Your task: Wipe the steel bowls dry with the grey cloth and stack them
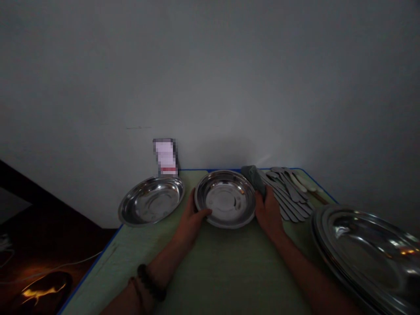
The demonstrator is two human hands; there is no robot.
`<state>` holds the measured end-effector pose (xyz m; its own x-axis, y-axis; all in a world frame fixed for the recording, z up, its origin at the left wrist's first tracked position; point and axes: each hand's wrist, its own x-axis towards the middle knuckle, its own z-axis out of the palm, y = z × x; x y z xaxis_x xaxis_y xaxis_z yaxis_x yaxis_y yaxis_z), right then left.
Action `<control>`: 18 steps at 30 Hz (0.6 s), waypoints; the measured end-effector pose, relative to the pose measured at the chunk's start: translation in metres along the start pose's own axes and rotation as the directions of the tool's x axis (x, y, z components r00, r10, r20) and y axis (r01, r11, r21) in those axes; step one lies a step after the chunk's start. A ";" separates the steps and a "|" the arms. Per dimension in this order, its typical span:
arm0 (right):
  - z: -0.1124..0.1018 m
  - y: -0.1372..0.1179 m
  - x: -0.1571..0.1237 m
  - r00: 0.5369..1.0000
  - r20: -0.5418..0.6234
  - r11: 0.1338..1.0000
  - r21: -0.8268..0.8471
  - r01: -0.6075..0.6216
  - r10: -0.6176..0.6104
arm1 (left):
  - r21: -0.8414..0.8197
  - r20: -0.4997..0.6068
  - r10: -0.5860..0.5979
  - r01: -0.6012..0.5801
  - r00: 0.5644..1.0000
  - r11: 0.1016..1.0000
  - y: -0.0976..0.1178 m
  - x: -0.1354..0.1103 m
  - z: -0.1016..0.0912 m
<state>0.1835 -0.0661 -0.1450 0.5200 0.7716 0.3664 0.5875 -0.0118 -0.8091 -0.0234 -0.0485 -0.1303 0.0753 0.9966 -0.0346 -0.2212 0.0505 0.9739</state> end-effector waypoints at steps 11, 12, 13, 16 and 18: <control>0.008 -0.034 -0.026 0.827 0.315 0.851 -0.094 0.516 -0.466 | -0.379 0.171 -0.088 0.148 0.981 0.914 0.009 -0.032 0.029; 0.007 -0.040 -0.027 0.832 0.338 0.862 -0.100 0.496 -0.440 | -0.393 0.144 -0.118 0.167 0.982 0.904 0.010 -0.031 0.029; 0.006 -0.046 -0.027 0.835 0.348 0.869 -0.102 0.485 -0.425 | -0.411 0.117 -0.160 0.195 0.980 0.891 0.012 -0.030 0.029; 0.005 -0.059 -0.024 0.833 0.337 0.858 -0.116 0.500 -0.439 | -0.474 0.038 -0.287 0.270 0.957 0.838 0.019 -0.024 0.027; 0.010 -0.060 -0.023 0.810 0.377 0.836 -0.143 0.529 -0.449 | -0.502 0.004 -0.331 0.289 0.944 0.815 0.021 -0.021 0.026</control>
<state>0.1296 -0.0763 -0.1092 -0.0757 0.8703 0.4867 0.8553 0.3076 -0.4169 -0.0048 -0.0701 -0.1029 0.1486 0.9233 -0.3542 -0.6467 0.3617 0.6715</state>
